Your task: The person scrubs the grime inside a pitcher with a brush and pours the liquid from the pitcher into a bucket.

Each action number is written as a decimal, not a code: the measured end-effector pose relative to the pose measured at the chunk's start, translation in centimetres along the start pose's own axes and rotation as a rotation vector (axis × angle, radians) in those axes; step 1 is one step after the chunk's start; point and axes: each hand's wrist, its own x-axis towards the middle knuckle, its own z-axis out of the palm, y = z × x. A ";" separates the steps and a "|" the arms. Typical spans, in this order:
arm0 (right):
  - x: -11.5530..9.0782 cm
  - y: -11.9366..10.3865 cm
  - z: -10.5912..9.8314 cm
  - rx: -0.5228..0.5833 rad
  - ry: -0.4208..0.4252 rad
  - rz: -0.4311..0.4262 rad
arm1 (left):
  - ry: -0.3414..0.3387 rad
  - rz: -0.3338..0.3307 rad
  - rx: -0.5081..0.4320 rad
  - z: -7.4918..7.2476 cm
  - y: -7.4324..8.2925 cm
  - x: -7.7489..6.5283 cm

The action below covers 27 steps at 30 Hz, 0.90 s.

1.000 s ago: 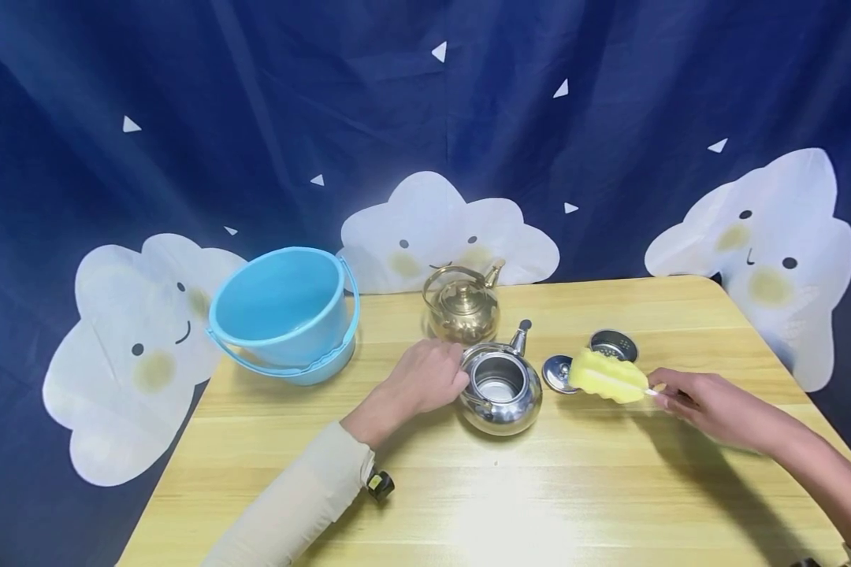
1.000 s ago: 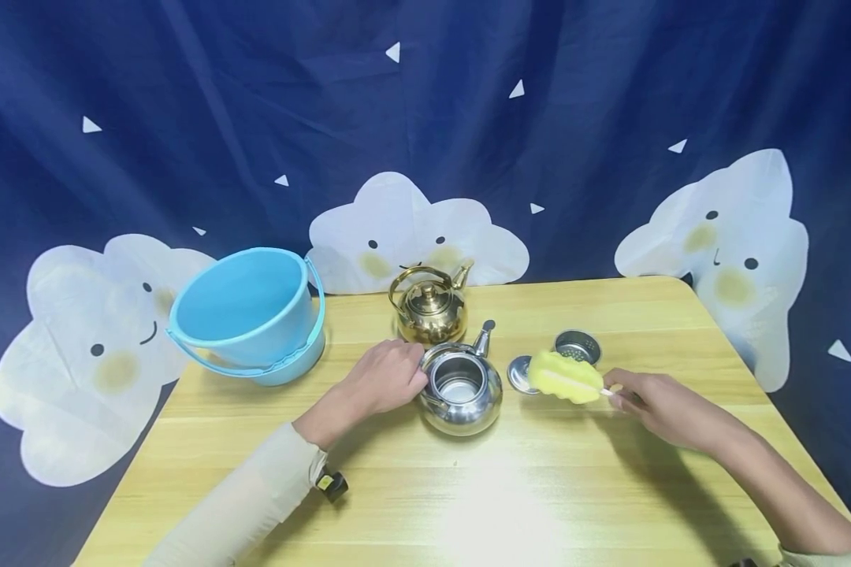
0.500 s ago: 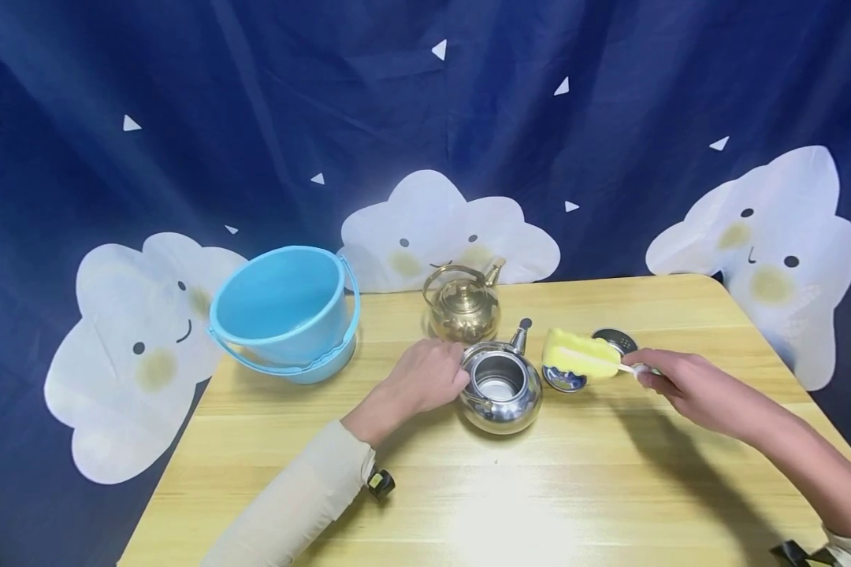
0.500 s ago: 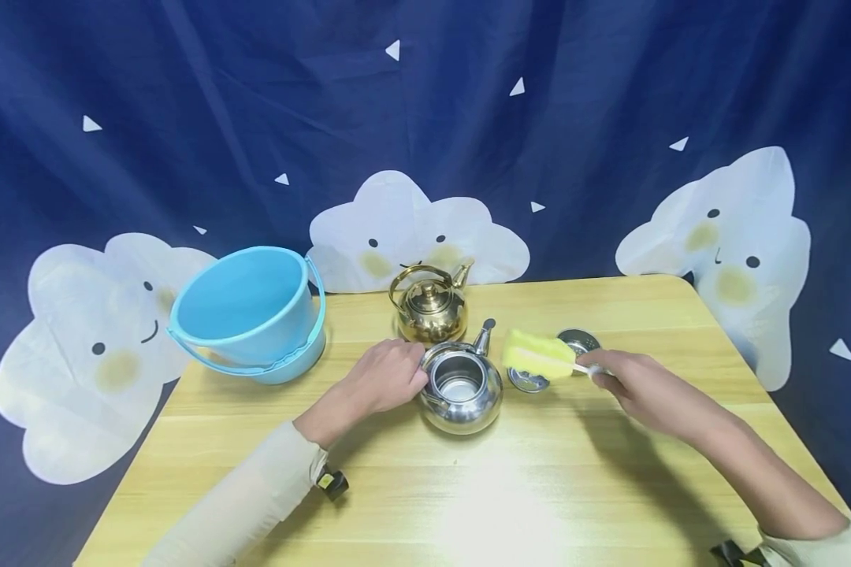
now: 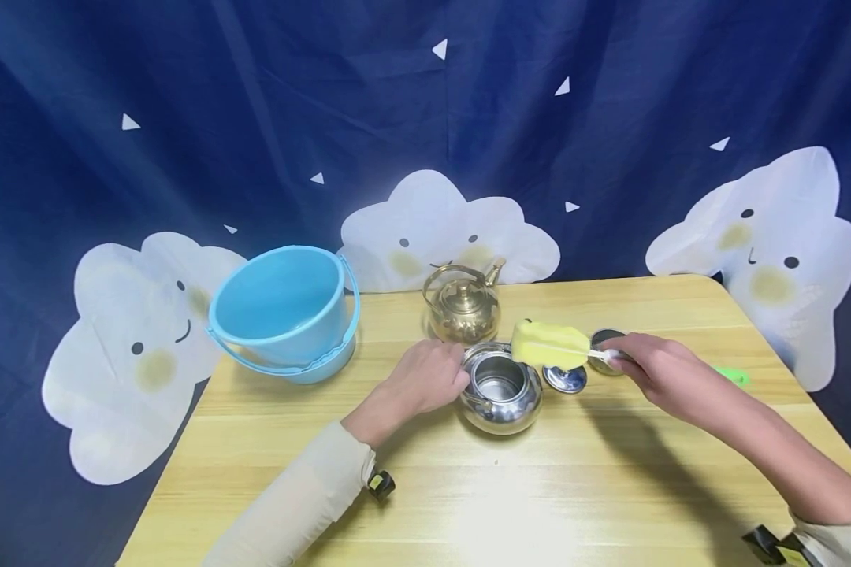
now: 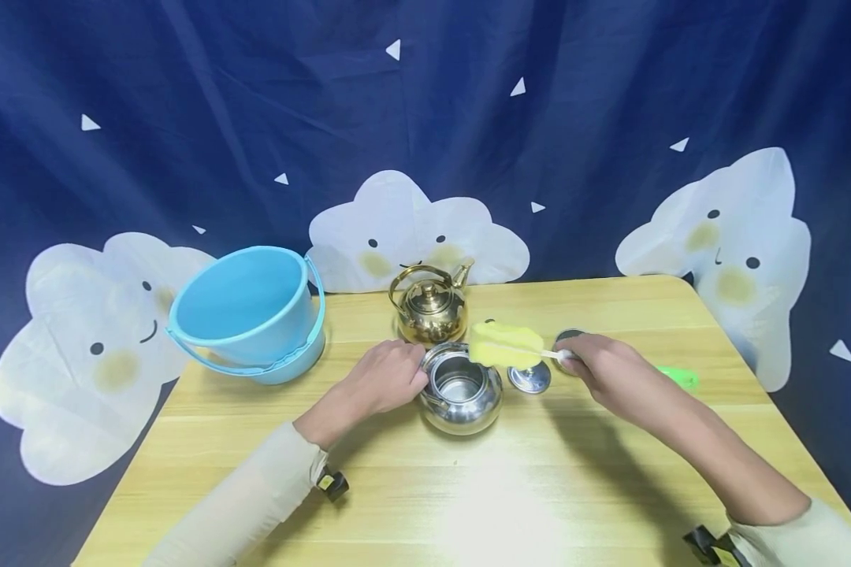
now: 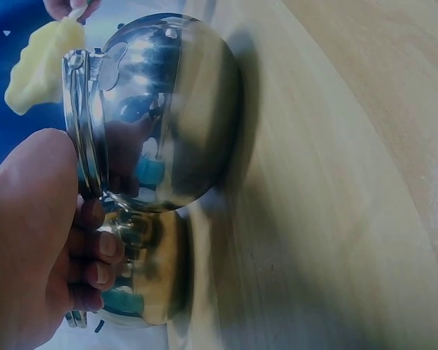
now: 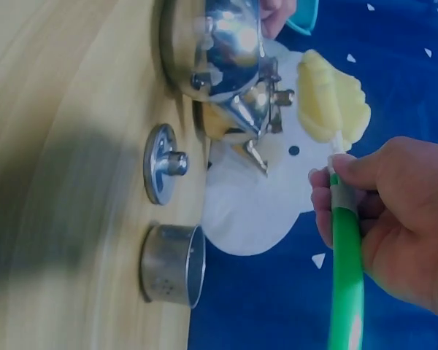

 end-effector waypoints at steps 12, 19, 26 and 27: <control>2.5 -1.4 1.4 -0.033 0.099 -0.184 | -0.028 -0.011 -0.011 0.3 0.0 0.0; 3.3 -2.1 1.5 -0.129 0.067 -0.286 | -0.043 -0.013 -0.027 0.2 0.0 -0.1; 3.8 -2.8 1.3 -0.248 0.017 -0.347 | -0.042 -0.003 -0.035 0.2 0.0 -0.1; 3.8 -2.9 1.2 -0.263 0.004 -0.348 | -0.039 -0.002 -0.034 0.2 -0.1 -0.1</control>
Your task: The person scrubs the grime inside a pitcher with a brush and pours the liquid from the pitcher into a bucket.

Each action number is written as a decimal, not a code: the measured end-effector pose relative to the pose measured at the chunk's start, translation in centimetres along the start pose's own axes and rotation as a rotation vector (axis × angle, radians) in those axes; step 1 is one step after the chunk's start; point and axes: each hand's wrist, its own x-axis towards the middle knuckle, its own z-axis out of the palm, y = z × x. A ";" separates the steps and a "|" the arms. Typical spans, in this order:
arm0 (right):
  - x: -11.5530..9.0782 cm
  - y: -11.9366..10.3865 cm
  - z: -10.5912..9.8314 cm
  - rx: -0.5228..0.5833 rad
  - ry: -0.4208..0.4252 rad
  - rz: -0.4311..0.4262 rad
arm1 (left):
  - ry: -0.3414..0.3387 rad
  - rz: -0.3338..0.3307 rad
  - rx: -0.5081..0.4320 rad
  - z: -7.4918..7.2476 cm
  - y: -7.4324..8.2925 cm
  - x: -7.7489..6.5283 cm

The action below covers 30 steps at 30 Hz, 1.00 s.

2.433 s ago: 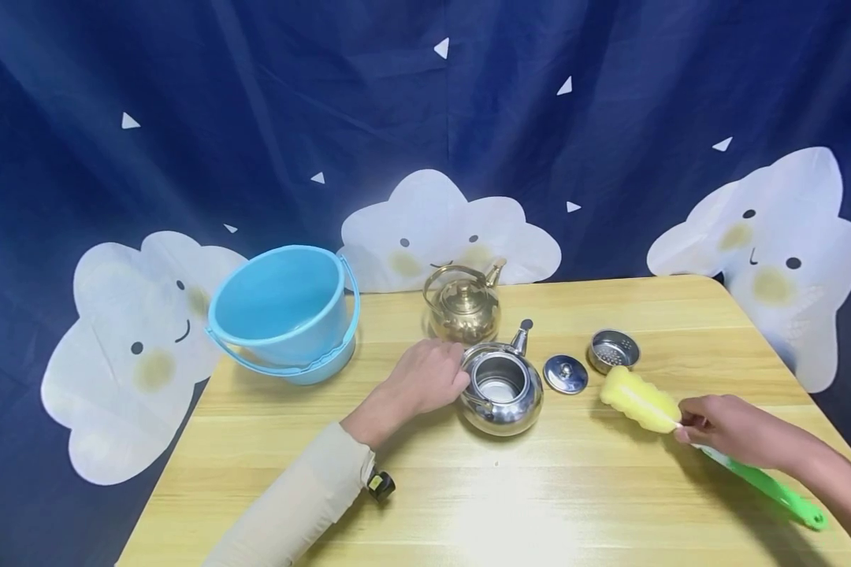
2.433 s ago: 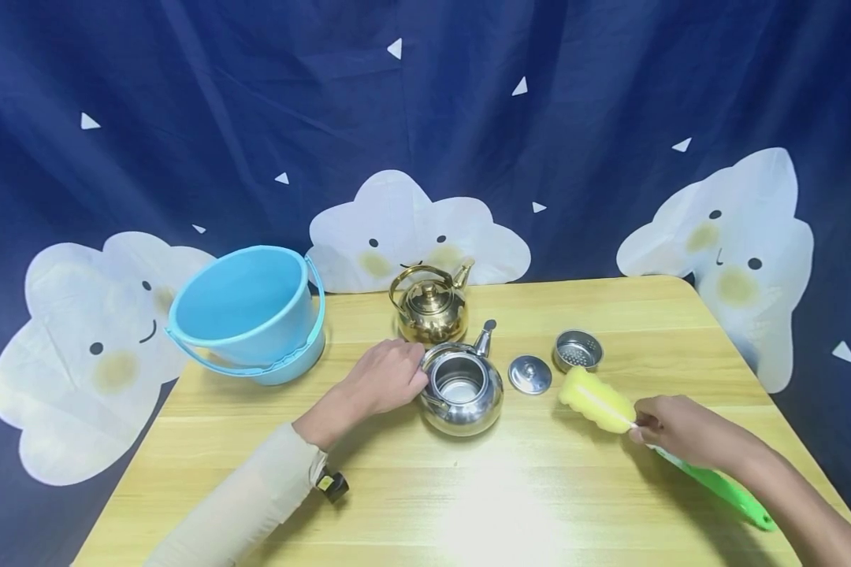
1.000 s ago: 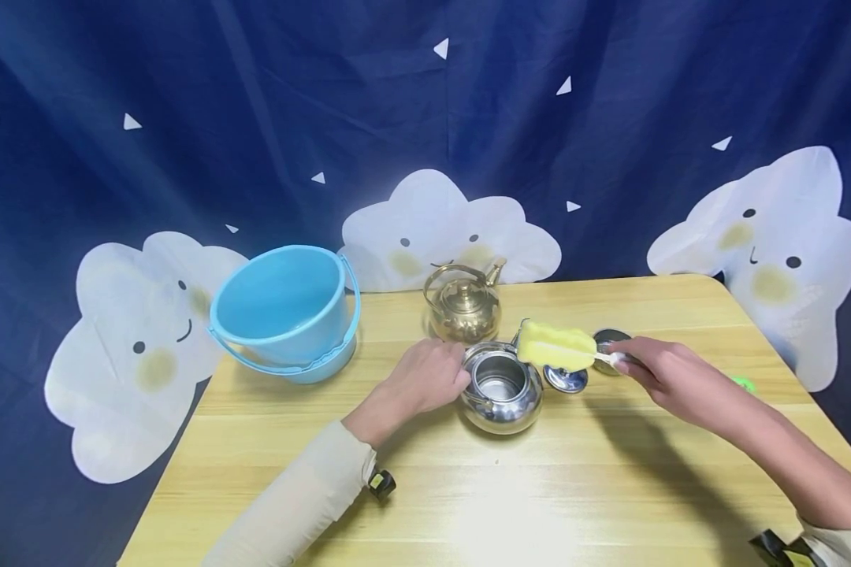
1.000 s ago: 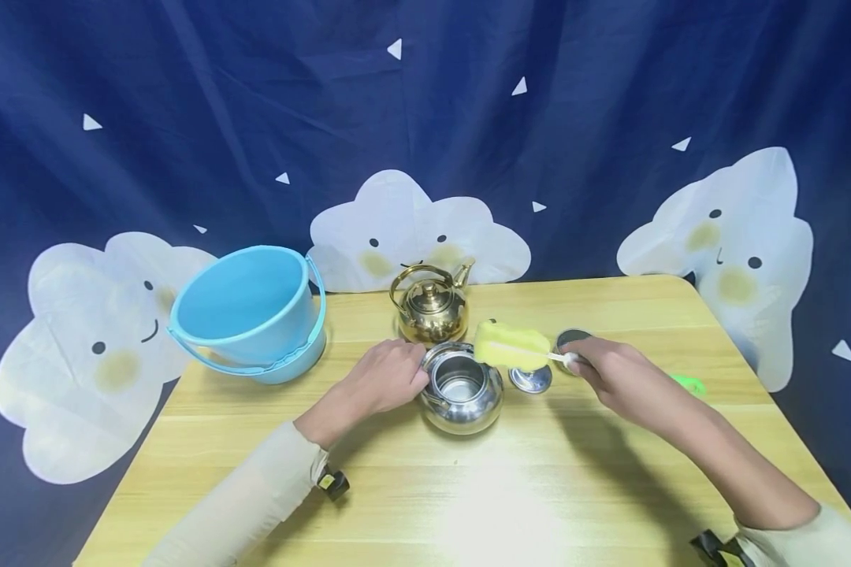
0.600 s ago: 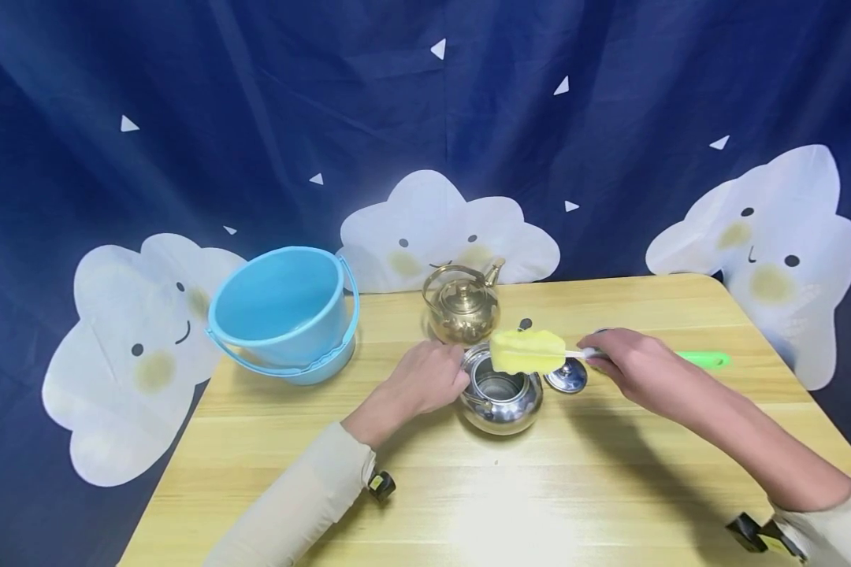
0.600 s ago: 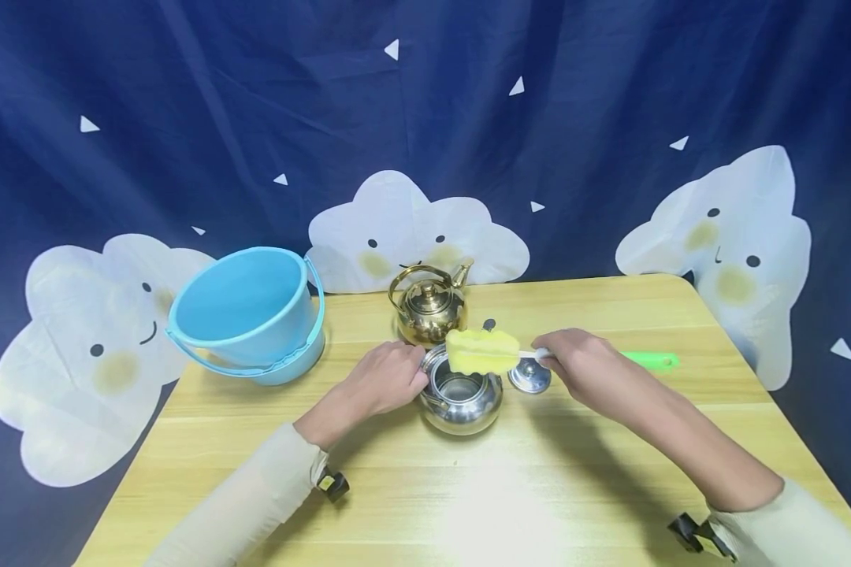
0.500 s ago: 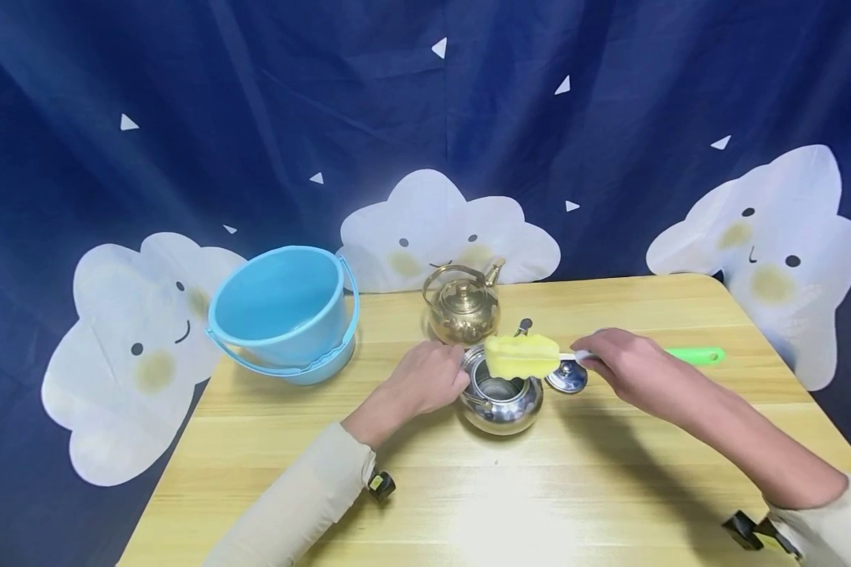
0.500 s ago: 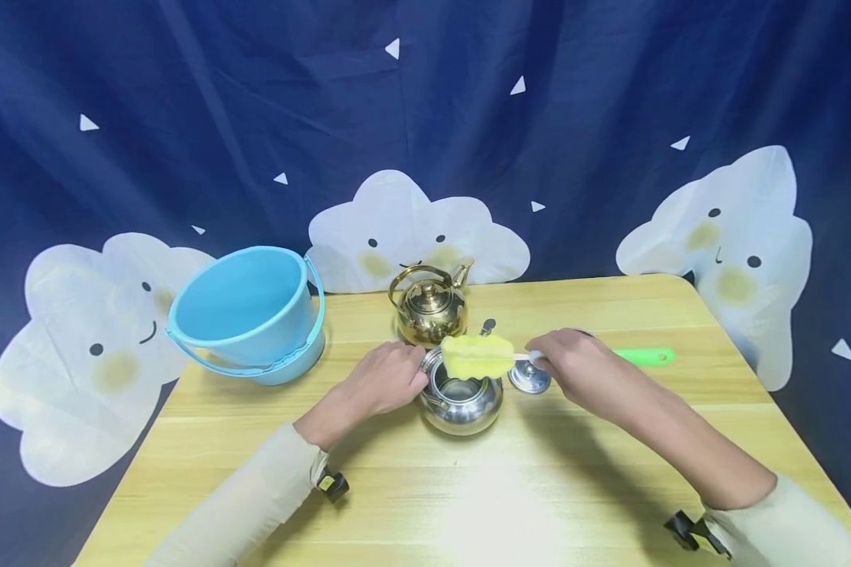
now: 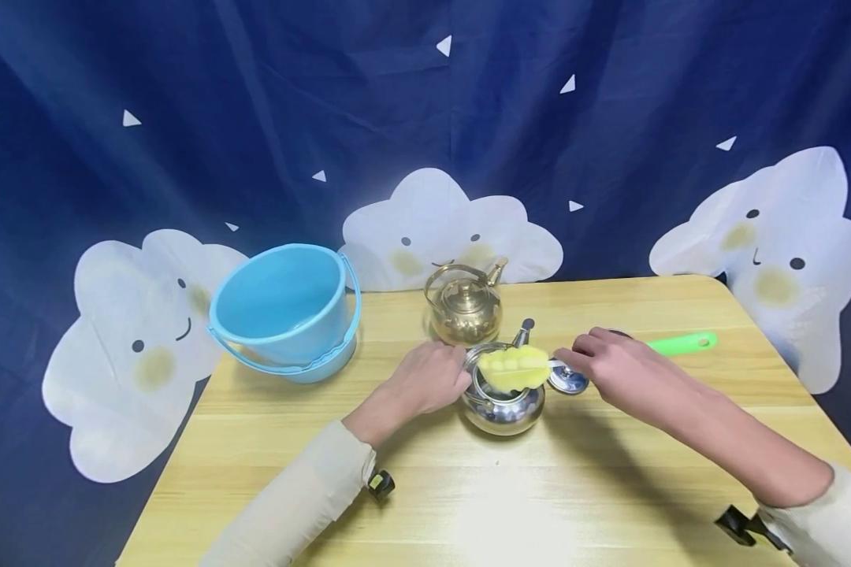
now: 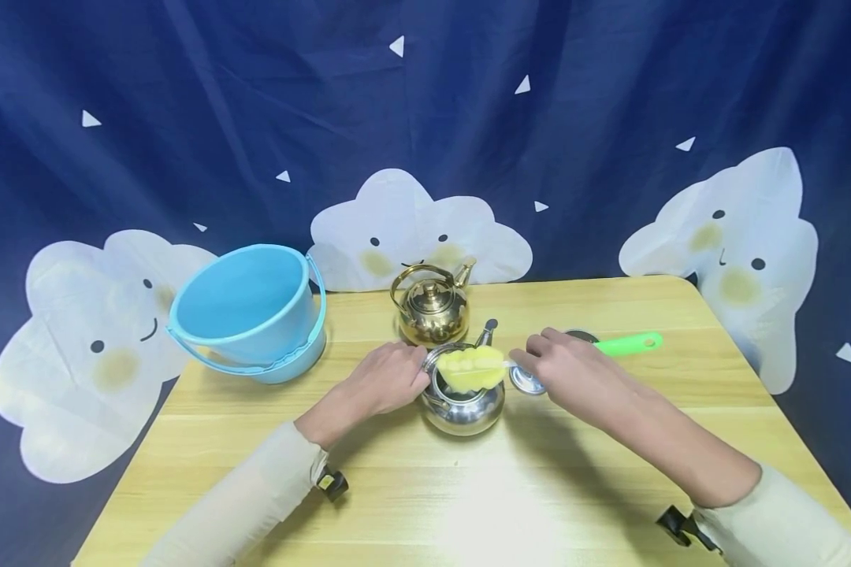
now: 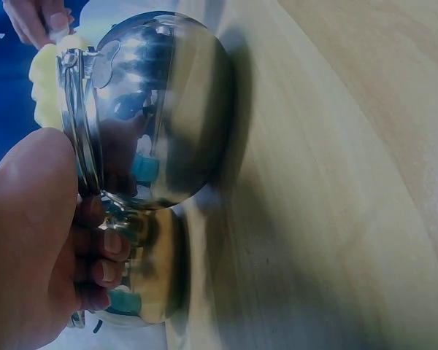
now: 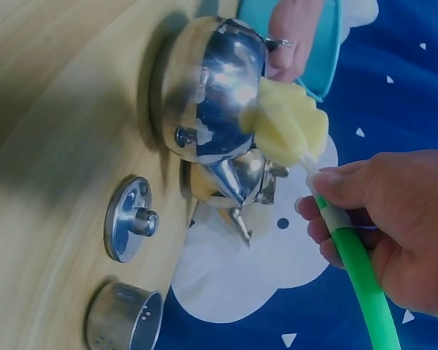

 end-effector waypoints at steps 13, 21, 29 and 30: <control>0.7 -0.7 -0.9 -0.182 -0.121 -0.099 | -0.016 -0.009 -0.009 0.0 0.0 0.1; 1.4 -0.7 -1.1 -0.273 -0.062 -0.175 | -0.006 -0.007 -0.005 0.1 0.0 0.1; 2.1 -0.7 -1.4 -0.242 -0.046 -0.190 | -0.010 -0.021 -0.012 0.1 0.1 0.0; 2.3 -0.7 -1.5 -0.238 -0.047 -0.194 | -0.009 -0.020 -0.012 0.1 0.1 0.0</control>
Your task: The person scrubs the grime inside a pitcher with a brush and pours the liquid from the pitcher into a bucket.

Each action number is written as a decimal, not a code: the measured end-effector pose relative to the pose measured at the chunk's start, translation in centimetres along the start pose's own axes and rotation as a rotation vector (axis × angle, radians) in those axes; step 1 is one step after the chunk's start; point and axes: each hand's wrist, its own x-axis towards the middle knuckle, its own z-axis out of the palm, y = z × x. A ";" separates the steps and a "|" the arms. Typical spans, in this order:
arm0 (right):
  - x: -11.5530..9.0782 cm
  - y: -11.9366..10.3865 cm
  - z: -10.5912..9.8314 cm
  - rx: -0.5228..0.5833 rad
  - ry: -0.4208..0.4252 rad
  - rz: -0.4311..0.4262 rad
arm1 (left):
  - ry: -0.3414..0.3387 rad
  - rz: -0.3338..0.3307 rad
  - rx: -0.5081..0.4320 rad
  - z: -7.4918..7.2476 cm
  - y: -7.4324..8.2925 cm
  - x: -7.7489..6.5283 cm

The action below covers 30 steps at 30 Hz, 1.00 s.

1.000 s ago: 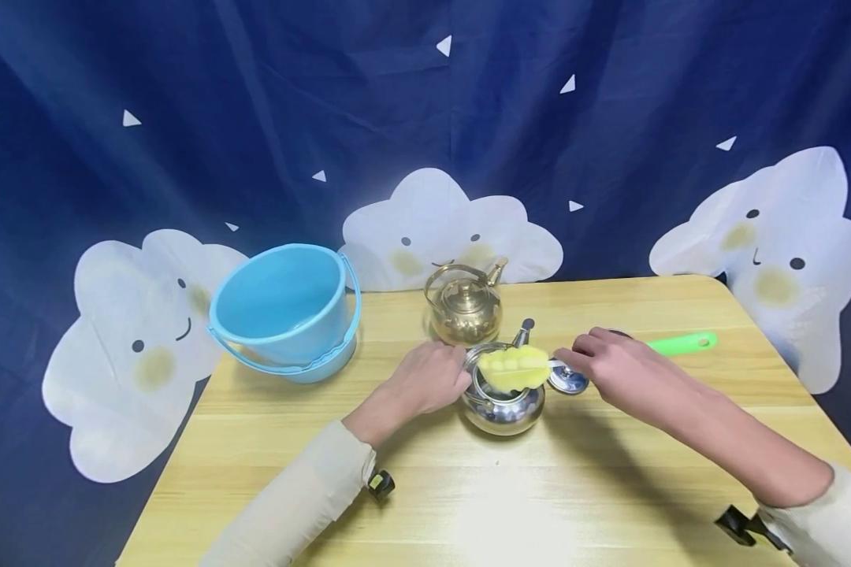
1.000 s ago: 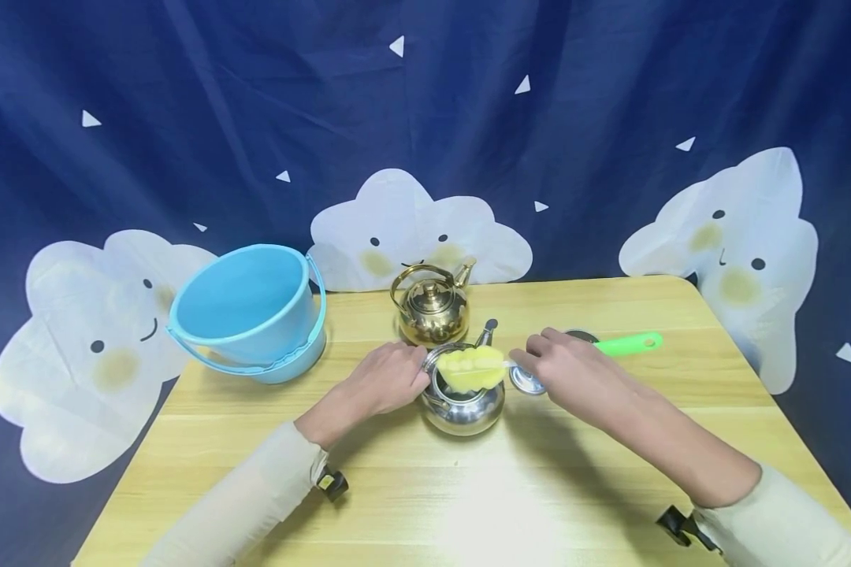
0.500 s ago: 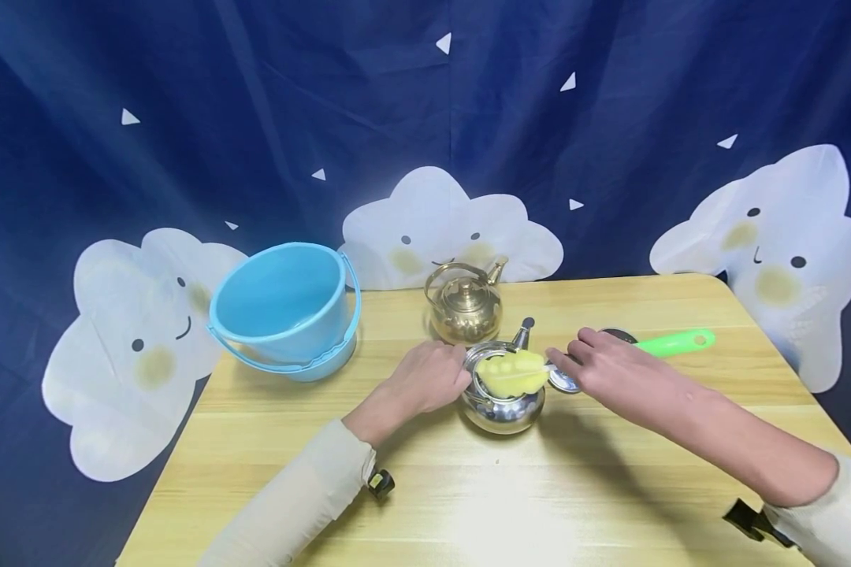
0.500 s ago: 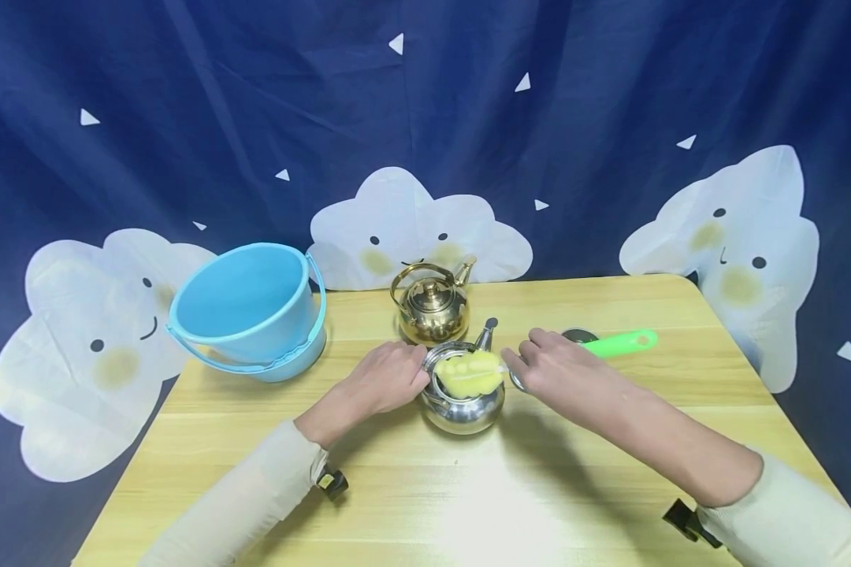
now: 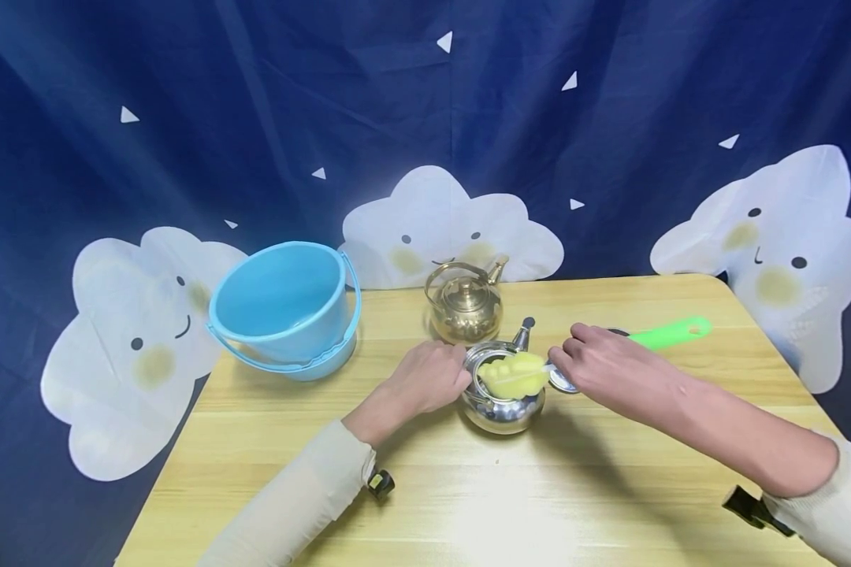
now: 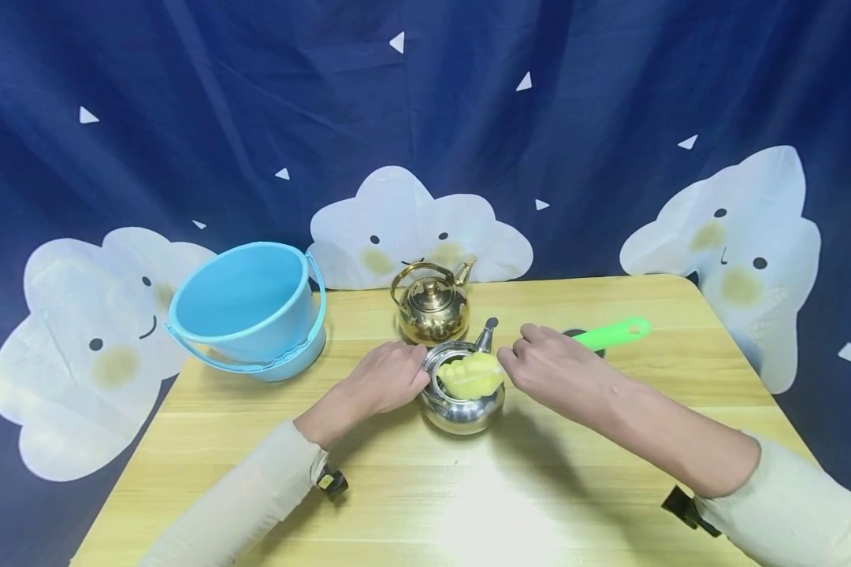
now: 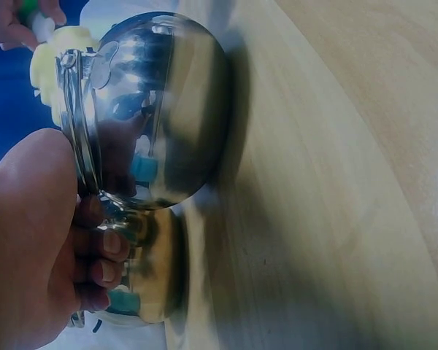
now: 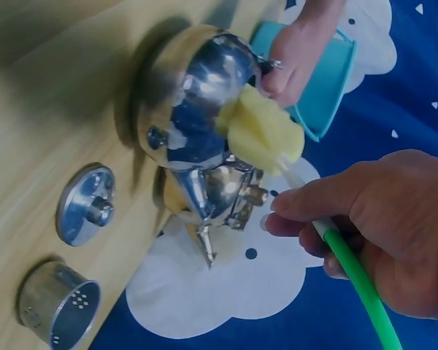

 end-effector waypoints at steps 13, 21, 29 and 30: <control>1.0 0.5 -0.2 0.018 -0.040 -0.082 | 0.001 -0.003 -0.010 0.0 0.1 0.0; 0.6 0.4 0.5 0.098 0.002 -0.047 | 0.015 0.001 -0.009 -0.1 0.1 0.0; 0.4 0.1 1.2 0.082 0.015 -0.028 | 0.000 -0.009 -0.003 0.1 0.1 0.0; 0.4 0.1 1.2 0.077 0.020 -0.028 | 0.000 -0.008 -0.003 0.1 0.1 0.0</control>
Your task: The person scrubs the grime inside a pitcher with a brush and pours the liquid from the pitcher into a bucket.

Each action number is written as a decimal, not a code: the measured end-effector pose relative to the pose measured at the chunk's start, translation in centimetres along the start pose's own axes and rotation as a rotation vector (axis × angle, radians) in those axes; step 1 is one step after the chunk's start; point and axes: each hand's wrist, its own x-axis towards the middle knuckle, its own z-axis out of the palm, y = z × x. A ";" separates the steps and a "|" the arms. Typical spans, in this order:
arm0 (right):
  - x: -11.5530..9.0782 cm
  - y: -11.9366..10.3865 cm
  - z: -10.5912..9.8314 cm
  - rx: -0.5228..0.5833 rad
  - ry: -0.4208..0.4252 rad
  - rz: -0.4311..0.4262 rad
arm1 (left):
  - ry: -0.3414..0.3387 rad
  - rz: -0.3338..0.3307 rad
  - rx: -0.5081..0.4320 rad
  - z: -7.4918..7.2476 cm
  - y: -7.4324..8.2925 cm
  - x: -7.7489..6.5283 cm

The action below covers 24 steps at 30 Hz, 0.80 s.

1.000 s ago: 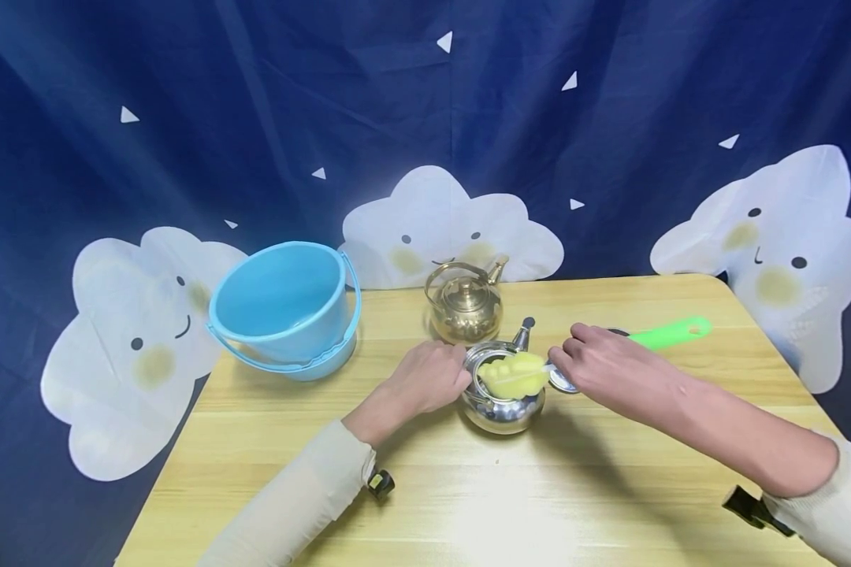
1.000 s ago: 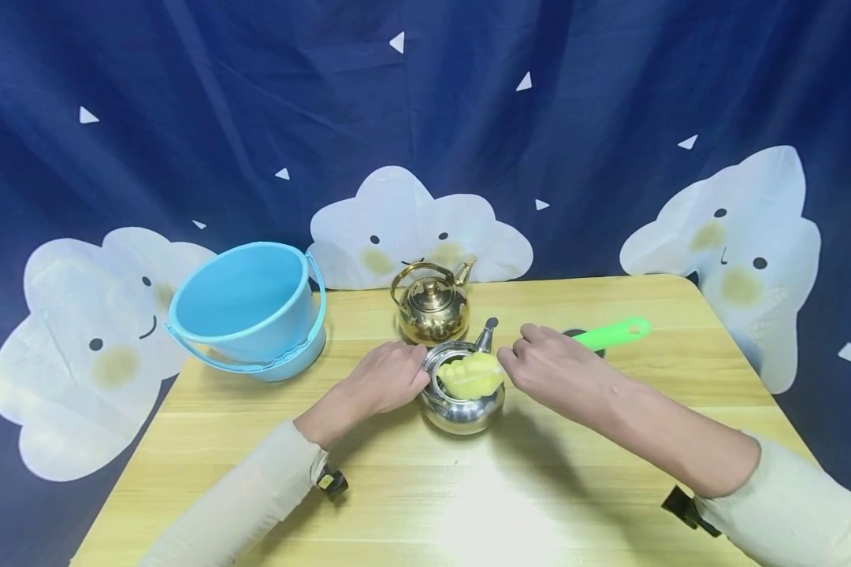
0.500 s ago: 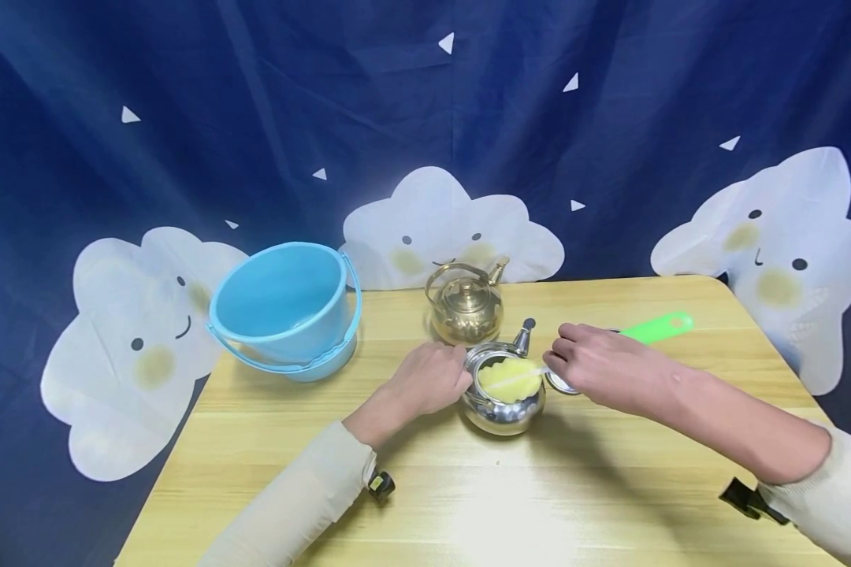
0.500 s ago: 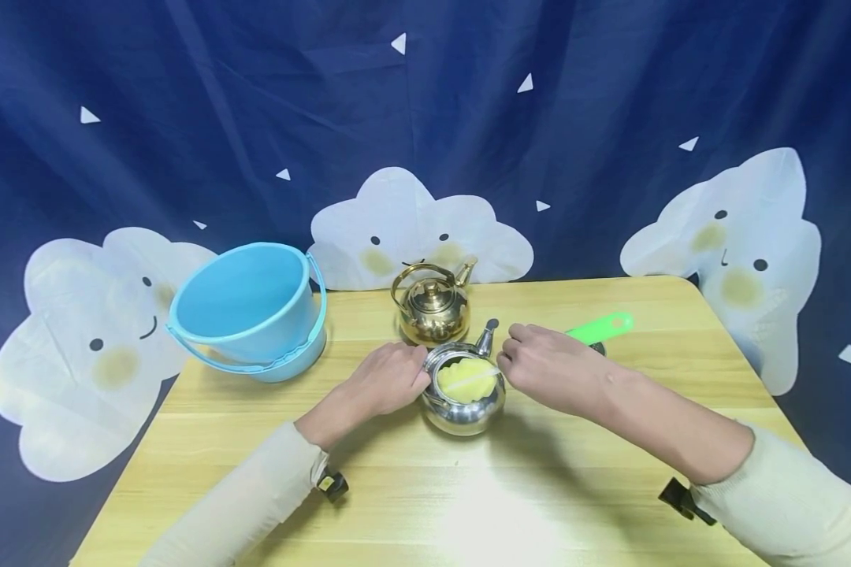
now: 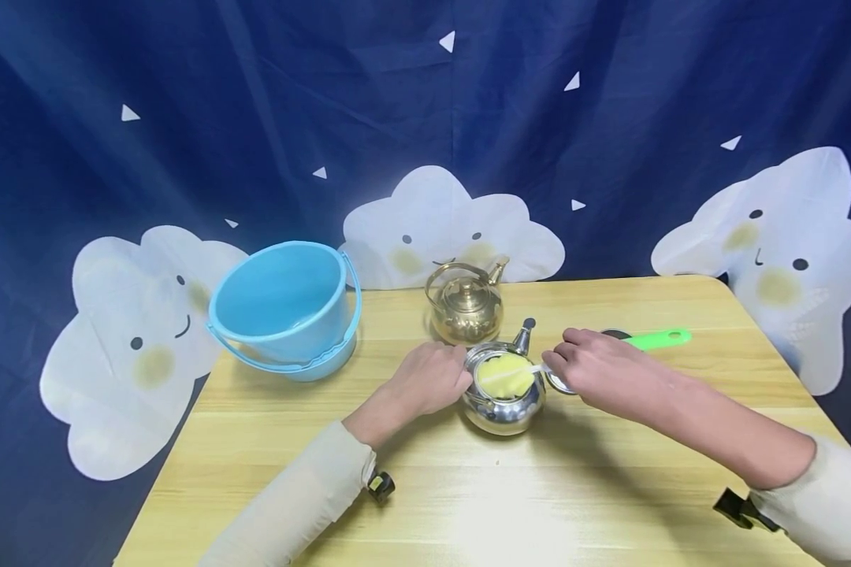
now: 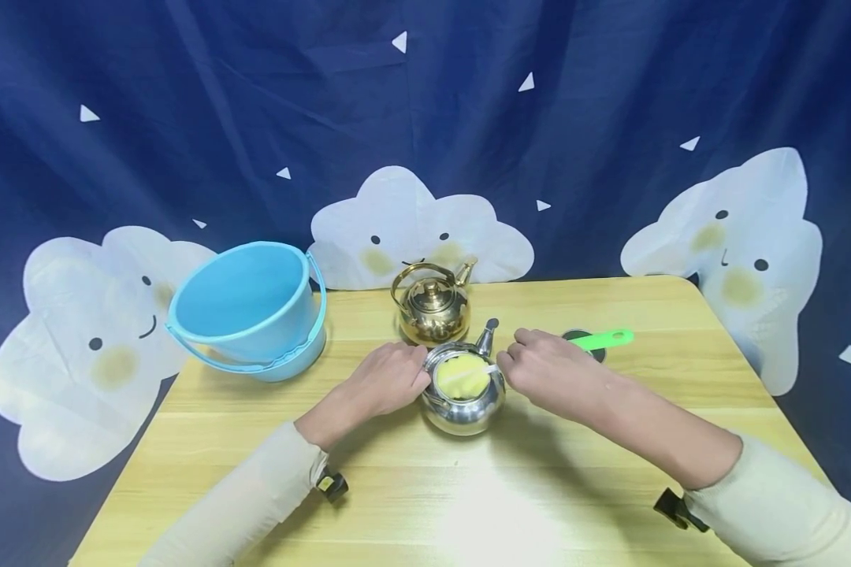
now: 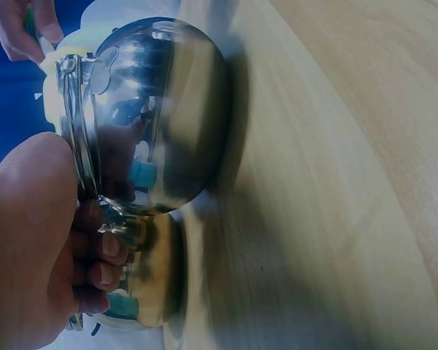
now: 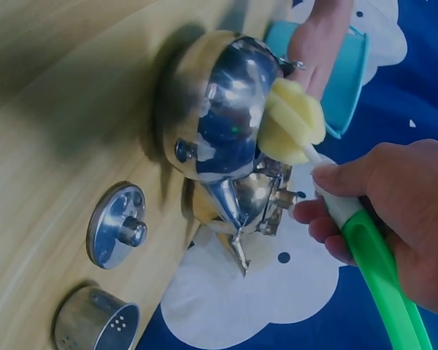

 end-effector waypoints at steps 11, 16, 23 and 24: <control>0.6 -1.2 -0.2 -0.148 -0.002 0.065 | 0.010 0.013 0.005 -0.2 0.0 0.0; 0.8 -1.5 -0.4 -0.173 0.016 0.129 | 0.001 0.009 0.001 -0.2 0.0 0.0; 1.2 -1.8 -0.5 -0.212 0.031 0.158 | -0.005 0.012 0.003 -0.3 0.1 0.0; 1.3 -1.9 -0.5 -0.213 0.039 0.162 | -0.003 0.014 0.004 -0.3 0.1 0.0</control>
